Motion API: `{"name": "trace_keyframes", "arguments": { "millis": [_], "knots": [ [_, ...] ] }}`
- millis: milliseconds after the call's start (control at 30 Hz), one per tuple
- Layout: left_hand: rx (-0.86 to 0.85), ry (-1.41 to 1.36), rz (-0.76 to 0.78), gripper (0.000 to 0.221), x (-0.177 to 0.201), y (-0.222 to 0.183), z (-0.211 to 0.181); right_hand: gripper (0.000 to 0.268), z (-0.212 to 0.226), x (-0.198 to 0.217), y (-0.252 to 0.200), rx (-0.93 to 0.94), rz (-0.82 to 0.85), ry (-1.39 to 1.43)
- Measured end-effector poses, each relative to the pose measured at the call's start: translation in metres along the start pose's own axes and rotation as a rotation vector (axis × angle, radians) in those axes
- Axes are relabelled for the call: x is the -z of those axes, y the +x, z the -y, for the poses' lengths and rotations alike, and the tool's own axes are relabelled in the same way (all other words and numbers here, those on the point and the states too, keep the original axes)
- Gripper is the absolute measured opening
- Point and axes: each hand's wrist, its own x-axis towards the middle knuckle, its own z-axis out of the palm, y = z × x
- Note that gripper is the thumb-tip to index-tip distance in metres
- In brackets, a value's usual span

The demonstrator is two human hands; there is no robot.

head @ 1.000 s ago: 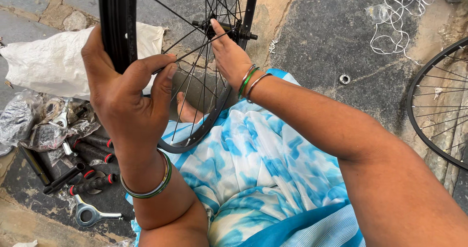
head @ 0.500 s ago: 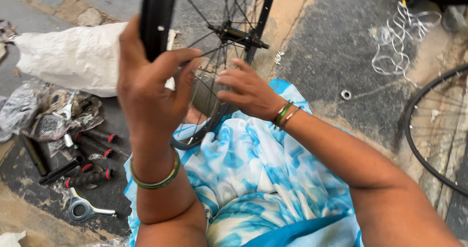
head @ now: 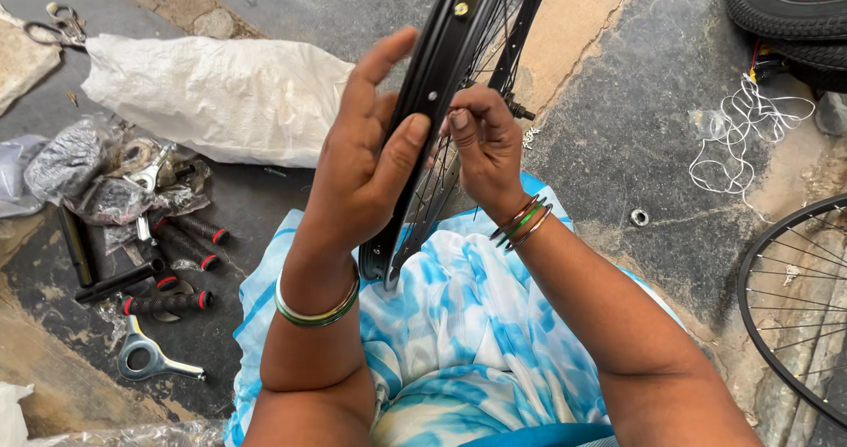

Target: The person laces spokes into a bicycle wheel rim and threads nipples onto the spoke ends by hand.

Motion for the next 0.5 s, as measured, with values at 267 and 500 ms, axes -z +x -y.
{"name": "trace_keyframes", "arguments": {
  "millis": [267,500],
  "knots": [
    [0.127,-0.08,-0.007,0.034,0.0,-0.01,0.016,0.014,0.018,0.003,0.003,0.063,0.019,-0.059],
    [0.125,-0.011,0.026,0.035,-0.002,-0.011,-0.002,0.016,0.001,0.085,-0.009,0.283,-0.27,-0.401]
  ]
}}
